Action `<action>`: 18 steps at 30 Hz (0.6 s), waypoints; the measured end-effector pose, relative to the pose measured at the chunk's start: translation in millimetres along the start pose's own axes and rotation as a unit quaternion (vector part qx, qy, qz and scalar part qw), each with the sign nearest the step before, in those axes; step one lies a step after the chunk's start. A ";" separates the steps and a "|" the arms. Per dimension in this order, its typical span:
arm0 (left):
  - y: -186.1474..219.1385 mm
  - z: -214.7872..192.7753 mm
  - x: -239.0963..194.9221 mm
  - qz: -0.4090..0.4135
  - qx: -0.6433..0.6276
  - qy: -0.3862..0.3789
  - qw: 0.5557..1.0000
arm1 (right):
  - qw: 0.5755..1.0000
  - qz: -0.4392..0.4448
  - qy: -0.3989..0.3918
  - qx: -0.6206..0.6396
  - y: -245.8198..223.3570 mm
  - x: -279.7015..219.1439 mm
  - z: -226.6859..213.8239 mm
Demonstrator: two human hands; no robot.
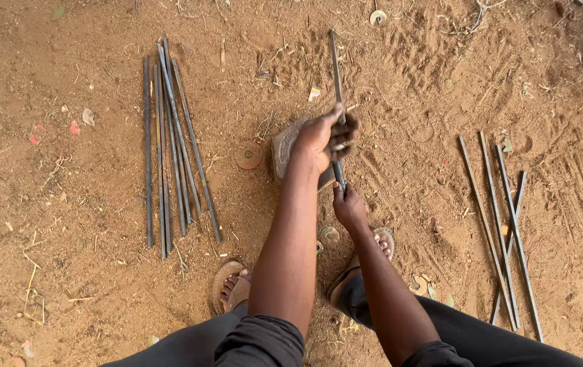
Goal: The person straightens metal rods by placing them against a large metal nut on the ground and striking them with a hammer.
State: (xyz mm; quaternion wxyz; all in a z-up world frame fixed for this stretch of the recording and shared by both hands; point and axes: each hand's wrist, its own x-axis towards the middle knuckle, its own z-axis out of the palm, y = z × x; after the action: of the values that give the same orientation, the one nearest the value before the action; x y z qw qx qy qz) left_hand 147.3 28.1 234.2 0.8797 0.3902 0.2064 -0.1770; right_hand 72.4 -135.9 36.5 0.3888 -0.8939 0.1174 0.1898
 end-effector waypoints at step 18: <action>-167.1 -120.7 30.2 0.021 0.617 0.329 0.715 | 1.000 0.002 -0.001 0.017 1.0 -3.5 1.5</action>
State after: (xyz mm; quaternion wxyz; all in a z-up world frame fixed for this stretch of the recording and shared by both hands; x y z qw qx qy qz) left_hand 66.9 9.5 42.9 0.3239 0.8841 0.3194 -0.1070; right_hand 68.5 -135.2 36.4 0.4035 -0.8869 0.1215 0.1892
